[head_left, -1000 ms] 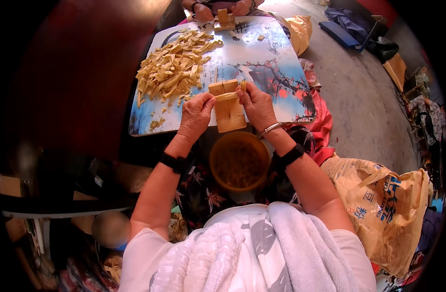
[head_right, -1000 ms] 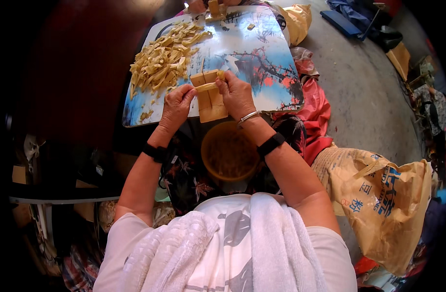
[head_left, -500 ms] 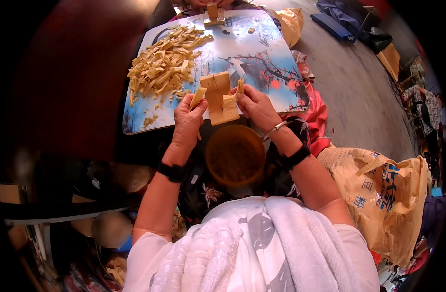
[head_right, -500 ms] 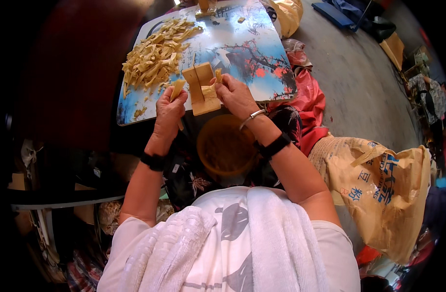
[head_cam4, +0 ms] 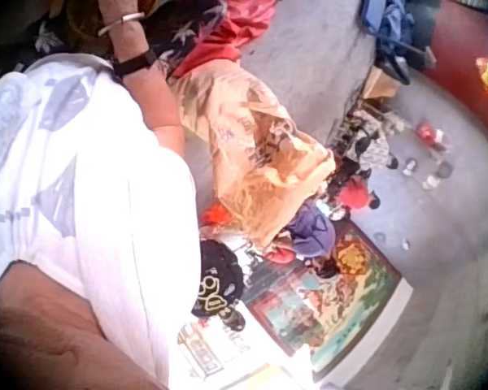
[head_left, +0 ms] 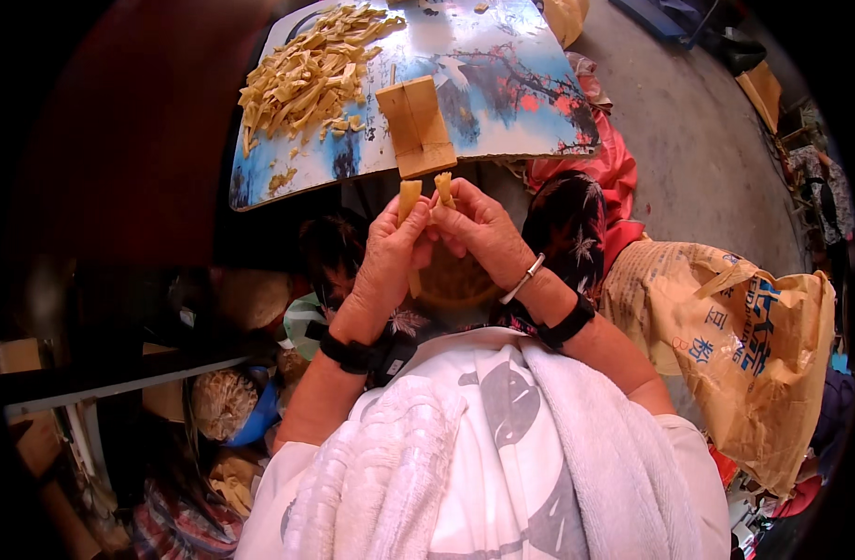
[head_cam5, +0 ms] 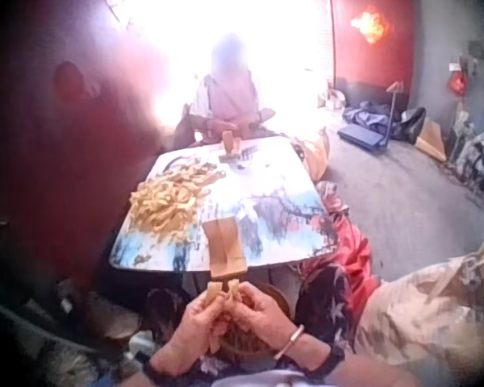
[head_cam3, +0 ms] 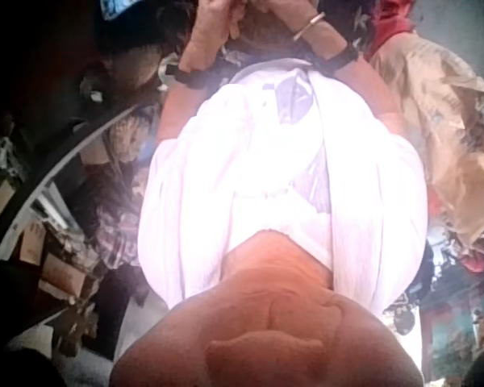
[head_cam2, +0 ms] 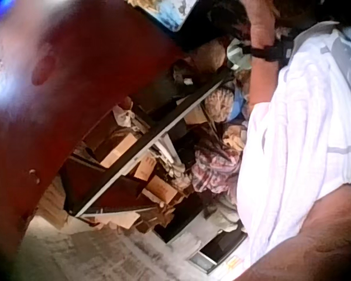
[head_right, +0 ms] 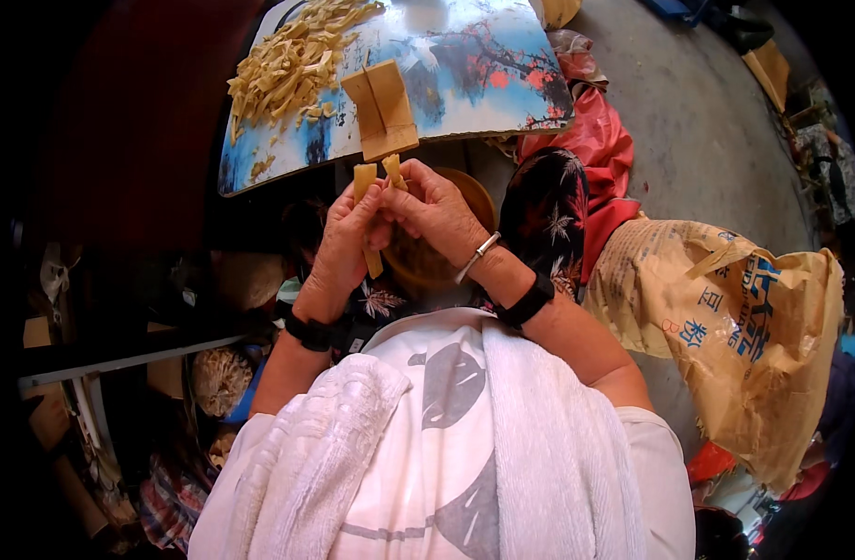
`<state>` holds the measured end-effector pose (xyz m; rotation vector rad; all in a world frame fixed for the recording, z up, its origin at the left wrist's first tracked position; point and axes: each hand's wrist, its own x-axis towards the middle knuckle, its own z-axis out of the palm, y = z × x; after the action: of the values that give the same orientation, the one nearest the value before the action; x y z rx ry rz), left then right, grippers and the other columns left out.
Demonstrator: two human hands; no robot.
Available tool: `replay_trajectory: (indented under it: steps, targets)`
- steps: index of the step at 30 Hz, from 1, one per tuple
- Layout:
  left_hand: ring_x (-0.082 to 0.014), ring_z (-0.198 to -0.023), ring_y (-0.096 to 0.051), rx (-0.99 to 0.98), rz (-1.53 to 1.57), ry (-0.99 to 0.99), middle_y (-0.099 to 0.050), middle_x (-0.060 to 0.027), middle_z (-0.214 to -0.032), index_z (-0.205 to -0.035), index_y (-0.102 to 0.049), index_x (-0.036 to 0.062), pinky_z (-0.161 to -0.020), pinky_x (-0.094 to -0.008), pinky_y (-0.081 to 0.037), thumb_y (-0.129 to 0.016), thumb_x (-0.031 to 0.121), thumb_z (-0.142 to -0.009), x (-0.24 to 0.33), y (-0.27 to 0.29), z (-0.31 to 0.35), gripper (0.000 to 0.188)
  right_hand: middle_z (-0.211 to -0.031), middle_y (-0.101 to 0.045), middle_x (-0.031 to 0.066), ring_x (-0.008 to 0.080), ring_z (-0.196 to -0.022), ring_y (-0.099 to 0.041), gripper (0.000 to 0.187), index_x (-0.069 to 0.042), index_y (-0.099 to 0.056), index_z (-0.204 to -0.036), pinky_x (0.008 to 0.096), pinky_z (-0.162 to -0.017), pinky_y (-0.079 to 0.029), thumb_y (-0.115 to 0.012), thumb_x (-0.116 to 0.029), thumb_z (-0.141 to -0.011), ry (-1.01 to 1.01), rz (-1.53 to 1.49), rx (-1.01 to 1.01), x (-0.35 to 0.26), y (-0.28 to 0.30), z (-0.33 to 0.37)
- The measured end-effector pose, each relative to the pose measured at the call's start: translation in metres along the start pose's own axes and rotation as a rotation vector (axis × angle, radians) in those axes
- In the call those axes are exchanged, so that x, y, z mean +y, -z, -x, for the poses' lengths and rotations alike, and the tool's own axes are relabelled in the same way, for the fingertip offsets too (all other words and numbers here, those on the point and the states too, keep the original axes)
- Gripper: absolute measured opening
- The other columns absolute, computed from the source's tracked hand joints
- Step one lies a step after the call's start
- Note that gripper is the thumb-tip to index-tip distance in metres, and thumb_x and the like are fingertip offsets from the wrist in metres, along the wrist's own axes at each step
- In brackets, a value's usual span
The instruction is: The person assembles objects by hand, picking up thin strips and inserting them into a wooden holder, then places the assembled pieces into a large sack.
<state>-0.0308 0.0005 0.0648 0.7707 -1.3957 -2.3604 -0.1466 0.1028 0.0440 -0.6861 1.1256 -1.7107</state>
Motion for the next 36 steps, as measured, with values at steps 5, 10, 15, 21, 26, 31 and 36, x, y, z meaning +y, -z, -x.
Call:
replay_trajectory:
  steps: [5, 10, 15, 21, 26, 31, 36]
  targets:
    - [-0.0017, -0.054, -0.042, 0.002, 0.03, 0.038, -0.053, 0.005, -0.072, -0.096, -0.059, 0.0102, -0.046, -0.0166, -0.03, -0.06, 0.017, -0.096, -0.007, 0.003, 0.008, 0.007, -0.072, -0.053, -0.0039, 0.0023, -0.058, -0.044, 0.013, -0.009, -0.054, -0.103, 0.0173, -0.05, -0.036, -0.056, -0.02, -0.098, -0.109, -0.096, -0.006, 0.005, 0.005, 0.007]
    - [-0.0026, -0.052, -0.041, 0.043, 0.092, -0.033, -0.051, 0.0059, -0.069, -0.096, -0.06, 0.0095, -0.046, -0.0174, -0.03, -0.063, 0.011, -0.093, -0.024, 0.003, 0.007, 0.004, -0.076, -0.054, -0.0045, 0.0018, -0.06, -0.045, 0.013, -0.011, -0.056, -0.097, 0.0157, -0.052, -0.036, -0.065, -0.018, -0.092, -0.012, 0.122, 0.056, 0.017, 0.008, 0.014]
    - [-0.0033, -0.05, -0.039, 0.072, 0.058, -0.065, -0.053, 0.0034, -0.069, -0.096, -0.06, 0.0089, -0.046, -0.0181, -0.029, -0.065, 0.013, -0.092, -0.027, 0.005, 0.017, 0.008, -0.08, -0.056, -0.0043, 0.0019, -0.061, -0.047, 0.015, -0.011, -0.056, -0.096, 0.0161, -0.053, -0.037, -0.068, -0.017, -0.089, -0.125, -0.108, 0.046, 0.013, 0.013, 0.018]
    - [-0.0029, -0.047, -0.035, 0.123, 0.031, -0.007, -0.051, 0.0032, -0.066, -0.097, -0.06, 0.0085, -0.044, -0.019, -0.027, -0.064, 0.014, -0.093, -0.031, 0.005, 0.017, 0.008, -0.08, -0.057, -0.0019, 0.0043, -0.061, -0.051, 0.015, -0.008, -0.058, -0.103, 0.0176, -0.055, -0.043, -0.059, -0.021, -0.096, -0.258, -0.241, 0.028, 0.022, 0.024, 0.019]
    - [-0.0038, -0.047, -0.037, 0.14, 0.086, 0.026, -0.053, 0.0006, -0.068, -0.098, -0.059, 0.0045, -0.043, -0.02, -0.029, -0.055, 0.023, -0.099, -0.029, 0.013, 0.014, 0.019, -0.082, -0.058, 0.0008, 0.0057, -0.063, -0.054, 0.022, -0.006, -0.058, -0.11, 0.0182, -0.057, -0.045, -0.05, -0.024, -0.101, -0.288, -0.203, 0.074, 0.022, 0.026, 0.021]
    - [-0.0069, -0.051, -0.039, 0.096, 0.307, 0.097, -0.056, -0.0036, -0.074, -0.106, -0.056, 0.0001, -0.048, -0.0216, -0.034, -0.045, 0.044, -0.101, -0.031, 0.039, 0.014, 0.045, -0.09, -0.063, 0.0044, 0.0062, -0.066, -0.056, 0.024, -0.005, -0.057, -0.111, 0.0186, -0.058, -0.046, -0.049, -0.026, -0.102, -0.222, -0.115, 0.083, 0.034, 0.038, 0.024]
    - [-0.0096, -0.059, -0.043, 0.038, 0.355, 0.145, -0.057, -0.0052, -0.082, -0.114, -0.055, -0.0011, -0.057, -0.0246, -0.038, -0.038, 0.042, -0.102, -0.043, 0.042, 0.017, 0.048, -0.092, -0.065, 0.0067, 0.0078, -0.066, -0.058, 0.028, -0.005, -0.058, -0.114, 0.0214, -0.059, -0.048, -0.054, -0.028, -0.099, -0.239, 0.166, 0.153, 0.033, 0.031, 0.026]
